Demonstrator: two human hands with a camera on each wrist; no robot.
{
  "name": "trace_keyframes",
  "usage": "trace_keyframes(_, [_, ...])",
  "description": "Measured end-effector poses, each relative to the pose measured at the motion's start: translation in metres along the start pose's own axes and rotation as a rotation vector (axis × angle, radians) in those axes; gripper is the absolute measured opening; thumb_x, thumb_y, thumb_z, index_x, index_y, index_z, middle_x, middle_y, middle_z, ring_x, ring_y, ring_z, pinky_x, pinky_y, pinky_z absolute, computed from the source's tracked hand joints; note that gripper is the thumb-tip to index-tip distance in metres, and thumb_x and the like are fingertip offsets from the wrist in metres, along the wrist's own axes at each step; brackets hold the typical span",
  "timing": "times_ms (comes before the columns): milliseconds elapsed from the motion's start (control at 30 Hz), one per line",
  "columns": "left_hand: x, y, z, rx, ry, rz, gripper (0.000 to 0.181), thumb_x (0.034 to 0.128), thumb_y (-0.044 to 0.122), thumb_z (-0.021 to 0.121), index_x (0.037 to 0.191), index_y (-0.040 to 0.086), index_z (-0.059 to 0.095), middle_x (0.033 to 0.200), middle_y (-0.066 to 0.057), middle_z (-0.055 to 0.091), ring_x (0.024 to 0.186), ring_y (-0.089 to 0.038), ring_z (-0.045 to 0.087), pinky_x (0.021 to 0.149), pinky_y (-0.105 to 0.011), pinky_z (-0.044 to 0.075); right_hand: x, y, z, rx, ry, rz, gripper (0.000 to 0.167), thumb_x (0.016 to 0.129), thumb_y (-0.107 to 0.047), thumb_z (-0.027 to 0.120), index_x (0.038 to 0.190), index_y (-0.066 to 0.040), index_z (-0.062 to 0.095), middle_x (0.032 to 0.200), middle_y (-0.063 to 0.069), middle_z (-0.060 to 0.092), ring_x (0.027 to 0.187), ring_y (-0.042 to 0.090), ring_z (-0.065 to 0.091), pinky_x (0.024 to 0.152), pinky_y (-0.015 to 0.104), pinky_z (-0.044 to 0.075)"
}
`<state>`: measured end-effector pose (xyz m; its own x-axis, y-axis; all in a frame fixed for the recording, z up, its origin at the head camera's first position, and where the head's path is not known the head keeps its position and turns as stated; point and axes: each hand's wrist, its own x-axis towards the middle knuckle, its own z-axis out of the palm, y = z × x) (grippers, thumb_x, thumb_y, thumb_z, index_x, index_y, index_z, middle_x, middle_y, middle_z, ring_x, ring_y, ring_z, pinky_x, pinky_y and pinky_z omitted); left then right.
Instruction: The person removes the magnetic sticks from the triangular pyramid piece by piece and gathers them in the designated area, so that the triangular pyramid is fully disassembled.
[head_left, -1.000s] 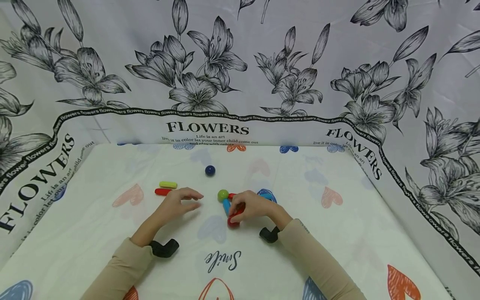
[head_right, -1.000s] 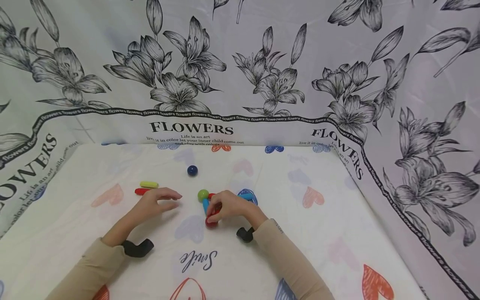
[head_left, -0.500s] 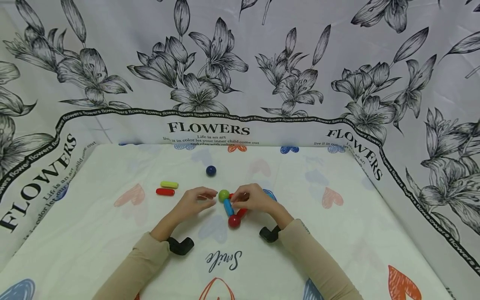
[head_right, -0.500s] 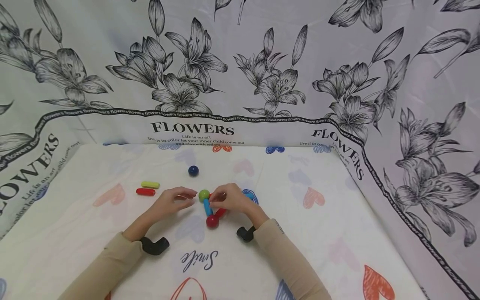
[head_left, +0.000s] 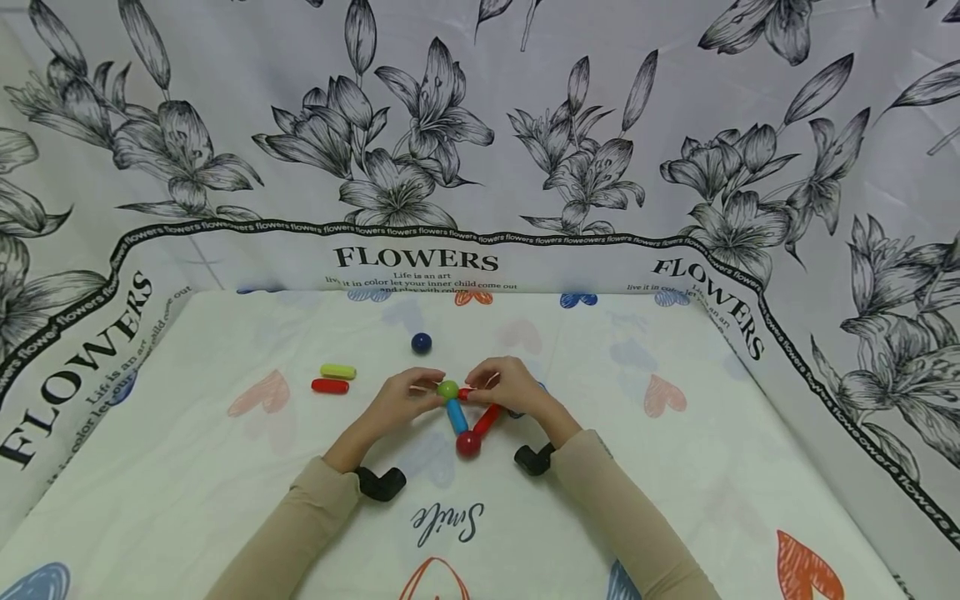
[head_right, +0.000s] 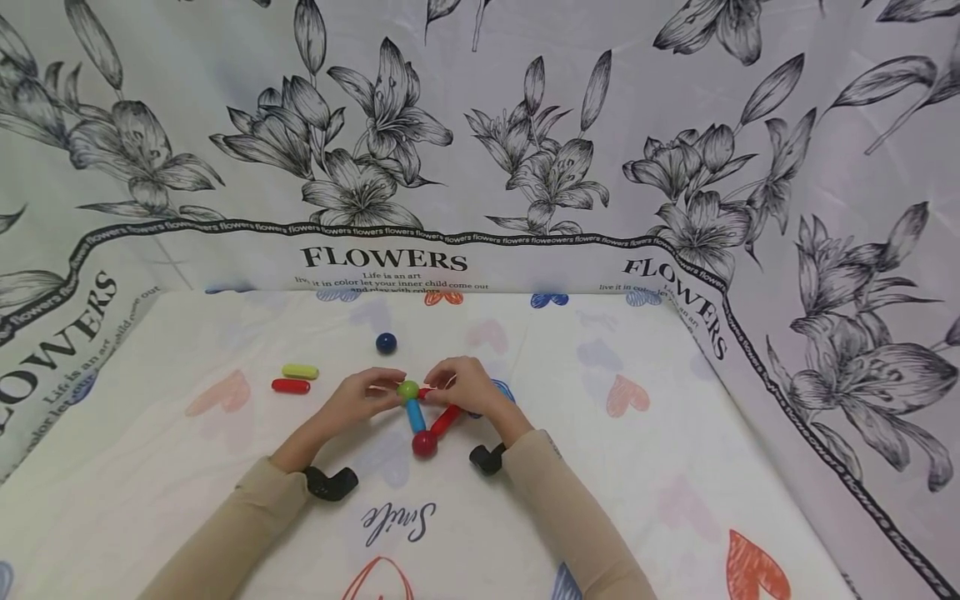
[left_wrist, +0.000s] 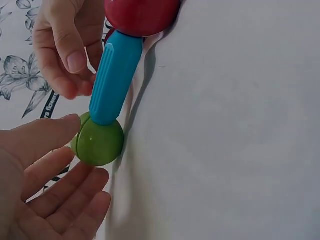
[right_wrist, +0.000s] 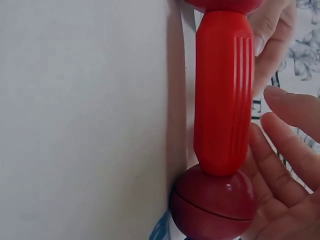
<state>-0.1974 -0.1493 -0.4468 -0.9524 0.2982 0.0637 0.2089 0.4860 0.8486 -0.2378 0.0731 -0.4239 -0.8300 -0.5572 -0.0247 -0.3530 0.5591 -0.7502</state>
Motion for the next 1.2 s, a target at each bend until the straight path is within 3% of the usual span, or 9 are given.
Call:
trace_keyframes(400, [0.006, -0.004, 0.003, -0.034, -0.092, 0.031, 0.043, 0.0901, 0.011, 0.066, 0.130, -0.004, 0.056, 0.130, -0.022, 0.061, 0.119, -0.037, 0.061, 0.104, -0.046, 0.049, 0.013, 0.004, 0.008, -0.048, -0.082, 0.049, 0.025, 0.085, -0.020, 0.074, 0.107, -0.007, 0.072, 0.105, 0.008, 0.074, 0.093, 0.014, 0.061, 0.085, 0.023, 0.052])
trace_keyframes(733, [0.007, -0.006, 0.003, -0.053, -0.090, 0.008, 0.040, 0.0902, 0.010, 0.065, 0.127, -0.004, 0.058, 0.129, -0.021, 0.063, 0.119, -0.035, 0.060, 0.105, -0.044, 0.049, 0.014, 0.002, 0.008, -0.074, -0.097, 0.068, 0.023, 0.086, -0.019, 0.073, 0.105, -0.005, 0.073, 0.103, 0.009, 0.075, 0.086, 0.012, 0.057, 0.074, 0.016, 0.046])
trace_keyframes(933, [0.007, -0.005, 0.003, -0.054, -0.090, -0.007, 0.040, 0.0900, 0.009, 0.066, 0.127, -0.003, 0.058, 0.129, -0.021, 0.062, 0.121, -0.035, 0.060, 0.106, -0.044, 0.048, 0.014, 0.002, 0.008, -0.083, -0.094, 0.049, 0.021, 0.087, -0.018, 0.072, 0.104, -0.005, 0.074, 0.101, 0.010, 0.075, 0.083, 0.011, 0.056, 0.072, 0.014, 0.045])
trace_keyframes(1200, [0.007, -0.005, 0.002, -0.027, -0.087, -0.020, 0.040, 0.0900, 0.011, 0.066, 0.127, -0.002, 0.059, 0.130, -0.020, 0.063, 0.121, -0.034, 0.060, 0.105, -0.043, 0.049, 0.013, 0.000, 0.010, -0.063, -0.072, 0.089, 0.020, 0.087, -0.016, 0.071, 0.104, -0.006, 0.074, 0.098, 0.009, 0.074, 0.083, 0.012, 0.054, 0.070, 0.015, 0.044])
